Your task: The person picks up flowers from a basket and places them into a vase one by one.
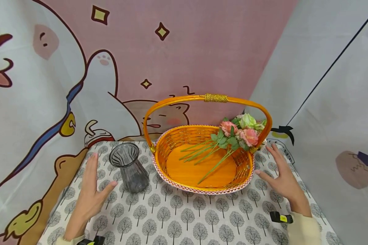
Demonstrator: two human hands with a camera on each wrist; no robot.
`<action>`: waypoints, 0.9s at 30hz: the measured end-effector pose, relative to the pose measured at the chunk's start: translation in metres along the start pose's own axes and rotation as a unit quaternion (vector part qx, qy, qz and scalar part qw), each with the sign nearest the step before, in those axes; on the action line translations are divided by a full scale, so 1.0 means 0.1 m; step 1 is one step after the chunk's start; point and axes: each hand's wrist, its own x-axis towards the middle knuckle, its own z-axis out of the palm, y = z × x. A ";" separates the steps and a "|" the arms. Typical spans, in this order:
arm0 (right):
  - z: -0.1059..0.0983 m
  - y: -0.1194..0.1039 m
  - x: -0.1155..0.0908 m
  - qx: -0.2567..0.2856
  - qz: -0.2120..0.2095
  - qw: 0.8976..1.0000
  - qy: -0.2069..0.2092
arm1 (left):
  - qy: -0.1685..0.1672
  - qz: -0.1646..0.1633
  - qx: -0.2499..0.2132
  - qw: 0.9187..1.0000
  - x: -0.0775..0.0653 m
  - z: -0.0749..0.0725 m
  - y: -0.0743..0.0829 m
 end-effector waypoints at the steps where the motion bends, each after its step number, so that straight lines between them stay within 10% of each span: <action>1: 0.00 0.00 0.02 0.002 -0.002 1.000 0.010 | 0.001 0.003 -0.003 1.000 0.02 -0.01 0.05; 12: 0.06 0.05 0.33 0.034 0.000 0.996 0.081 | -0.001 0.084 -0.042 0.996 0.26 0.02 0.56; 27: 0.06 -0.03 0.69 0.068 0.014 0.988 0.140 | -0.045 0.149 -0.045 0.987 0.59 0.49 0.96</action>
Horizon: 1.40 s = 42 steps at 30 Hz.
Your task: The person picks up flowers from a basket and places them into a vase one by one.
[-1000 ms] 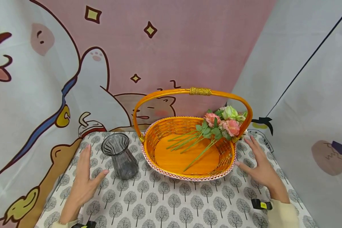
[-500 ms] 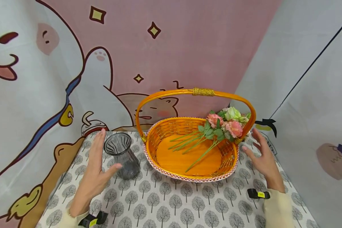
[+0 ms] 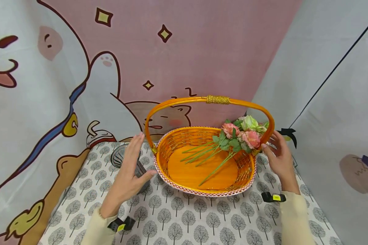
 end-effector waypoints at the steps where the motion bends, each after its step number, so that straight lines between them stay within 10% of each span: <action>1: 0.00 0.00 0.01 0.004 0.000 1.000 0.005 | -0.004 0.002 -0.003 1.000 0.03 0.04 0.01; 14: 0.07 0.11 0.05 0.039 0.015 0.997 0.070 | -0.091 -0.031 -0.040 0.995 0.32 0.45 0.04; 42: 0.07 0.11 0.09 0.008 0.024 0.999 0.045 | -0.210 -0.082 -0.027 0.974 0.79 1.05 -0.05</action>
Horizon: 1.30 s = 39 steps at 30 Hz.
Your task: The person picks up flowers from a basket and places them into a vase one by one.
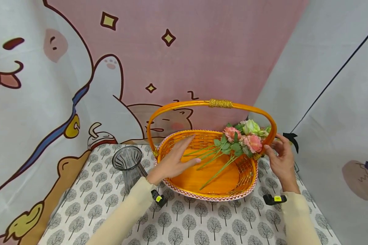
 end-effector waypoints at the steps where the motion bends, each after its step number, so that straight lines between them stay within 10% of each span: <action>1: 0.00 0.00 0.00 0.000 0.000 1.000 -0.001 | -0.006 -0.002 0.003 1.000 0.03 0.02 0.00; 19: -0.04 -0.03 0.00 -0.004 -0.020 1.000 -0.012 | -0.119 0.028 0.042 0.992 0.58 0.37 -0.09; 33: -0.02 -0.04 -0.01 -0.020 0.006 1.000 -0.023 | -0.138 -0.089 -0.111 0.980 0.96 0.73 -0.22; 39: -0.02 -0.06 -0.01 -0.020 -0.015 0.999 -0.024 | -0.116 -0.079 -0.134 0.981 1.06 0.90 -0.30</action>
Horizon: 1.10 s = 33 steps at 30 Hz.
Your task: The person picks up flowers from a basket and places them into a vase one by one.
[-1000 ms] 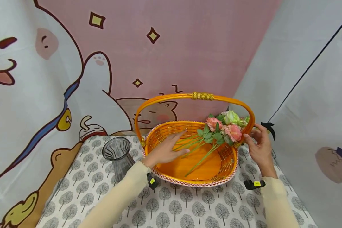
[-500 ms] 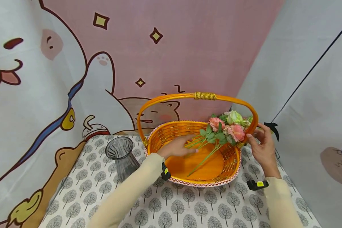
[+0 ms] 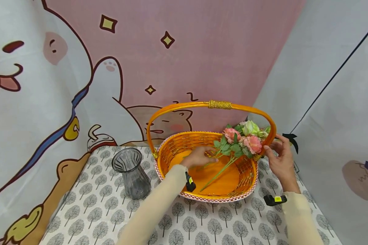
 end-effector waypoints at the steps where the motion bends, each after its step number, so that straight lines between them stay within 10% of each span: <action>1: 0.00 0.00 0.00 -0.002 0.001 1.000 0.000 | 0.001 0.004 -0.003 1.000 0.01 0.01 -0.02; 11: 0.00 -0.02 0.00 -0.010 0.008 1.000 0.011 | 0.007 0.044 -0.039 0.998 0.12 0.04 -0.09; 33: 0.07 0.01 0.00 -0.002 -0.035 0.999 0.037 | 0.004 0.011 -0.066 0.998 0.14 0.07 -0.18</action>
